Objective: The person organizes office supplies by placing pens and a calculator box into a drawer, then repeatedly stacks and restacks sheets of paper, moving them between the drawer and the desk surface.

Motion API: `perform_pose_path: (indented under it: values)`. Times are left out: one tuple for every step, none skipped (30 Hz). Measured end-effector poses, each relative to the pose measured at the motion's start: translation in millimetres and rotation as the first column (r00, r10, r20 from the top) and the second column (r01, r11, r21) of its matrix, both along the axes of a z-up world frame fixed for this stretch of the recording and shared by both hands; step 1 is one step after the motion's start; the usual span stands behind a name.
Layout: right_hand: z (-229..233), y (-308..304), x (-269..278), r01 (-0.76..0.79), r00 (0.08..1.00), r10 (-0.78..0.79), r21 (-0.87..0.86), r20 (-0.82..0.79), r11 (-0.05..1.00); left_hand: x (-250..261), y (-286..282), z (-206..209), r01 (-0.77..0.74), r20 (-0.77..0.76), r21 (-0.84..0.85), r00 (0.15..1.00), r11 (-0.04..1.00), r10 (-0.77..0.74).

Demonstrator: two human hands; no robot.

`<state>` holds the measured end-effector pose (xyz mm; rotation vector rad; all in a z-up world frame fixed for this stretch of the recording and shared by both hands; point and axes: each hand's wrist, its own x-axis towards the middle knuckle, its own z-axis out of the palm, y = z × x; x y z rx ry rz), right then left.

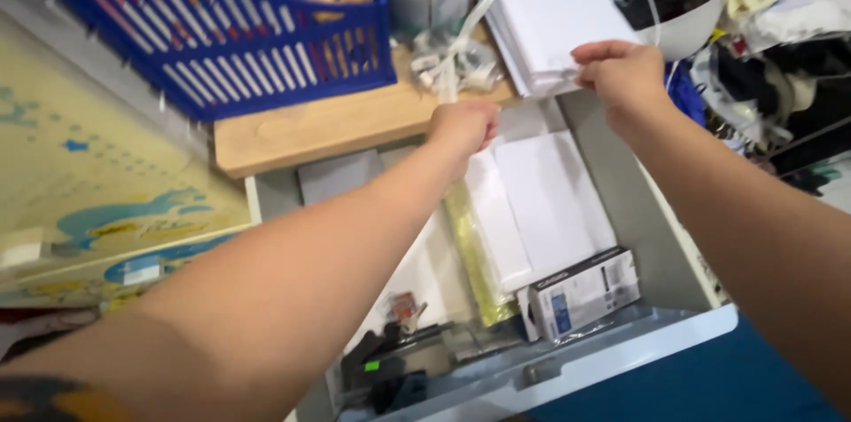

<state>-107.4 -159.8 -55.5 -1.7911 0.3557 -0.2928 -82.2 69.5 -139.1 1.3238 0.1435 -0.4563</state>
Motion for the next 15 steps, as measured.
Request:
perform_pose_path:
  values:
    - [12.4, -5.5, 2.2, 0.036, 0.999, -0.034, -0.122, 0.014, 0.992, 7.3, -9.5, 12.2, 0.004, 0.006, 0.030, 1.000, 1.000, -0.004]
    - [22.1, -10.6, 4.6, 0.073, 0.997, -0.068, -0.241, 0.032, 0.968, 14.1, -17.7, 24.0, 0.014, 0.028, 0.072, 0.999, 0.997, -0.016]
    - [27.8, -16.0, 7.4, 0.106, 0.994, -0.092, -0.327, 0.058, 0.939, 21.4, -25.1, 35.2, 0.023, 0.052, 0.114, 0.998, 0.993, -0.029]
    - [31.0, -23.7, 11.9, 0.140, 0.990, -0.115, -0.409, 0.086, 0.902, 28.6, -31.9, 45.6, 0.030, 0.075, 0.157, 0.996, 0.987, -0.042]
    - [31.3, -33.7, 17.6, 0.173, 0.984, -0.136, -0.487, 0.111, 0.856, 36.0, -38.8, 55.2, 0.020, 0.034, 0.121, 0.999, 0.992, -0.024]
    - [29.0, -45.2, 25.3, 0.157, 0.987, -0.108, -0.573, 0.119, 0.805, 43.8, -46.1, 64.4, 0.008, -0.009, 0.085, 1.000, 0.996, -0.007]
    - [22.9, -57.0, 32.3, 0.137, 0.990, -0.078, -0.654, 0.119, 0.744, 47.4, -51.9, 70.1, -0.007, -0.057, 0.051, 0.998, 0.999, 0.010]
    - [15.0, -68.6, 39.0, 0.117, 0.992, -0.048, -0.728, 0.115, 0.676, 48.9, -55.8, 73.2, -0.041, -0.009, 0.137, 0.999, 0.990, 0.042]
    - [6.9, -77.9, 47.2, 0.060, 0.998, -0.058, -0.723, 0.028, 0.688, 51.7, -58.3, 76.4, -0.078, 0.046, 0.222, 0.997, 0.972, 0.070]
    - [-0.1, -85.1, 54.6, 0.004, 0.996, -0.067, -0.714, -0.060, 0.701, 54.2, -60.9, 79.3, -0.120, 0.103, 0.301, 0.990, 0.946, 0.093]
    - [-3.7, -91.6, 60.5, -0.052, 0.986, -0.073, -0.698, -0.148, 0.714, 56.4, -63.5, 82.2, -0.092, 0.072, 0.304, 0.995, 0.948, 0.073]
    - [-5.4, -95.5, 63.9, -0.107, 0.974, -0.066, -0.693, -0.218, 0.713, 57.8, -65.5, 84.4, -0.063, 0.041, 0.305, 0.998, 0.950, 0.054]
    - [-7.7, -95.6, 64.0, -0.165, 0.955, -0.058, -0.683, -0.291, 0.711, 57.3, -67.1, 85.2, -0.035, 0.005, 0.306, 0.999, 0.951, 0.035]
    - [-8.0, -95.0, 62.9, -0.222, 0.931, -0.050, -0.669, -0.362, 0.709, 57.2, -68.7, 85.8, -0.046, 0.019, 0.330, 0.999, 0.943, 0.043]
    - [-7.2, -93.4, 61.9, -0.233, 0.930, -0.044, -0.676, -0.365, 0.699, 57.2, -70.0, 85.8, -0.058, 0.032, 0.355, 0.998, 0.933, 0.050]
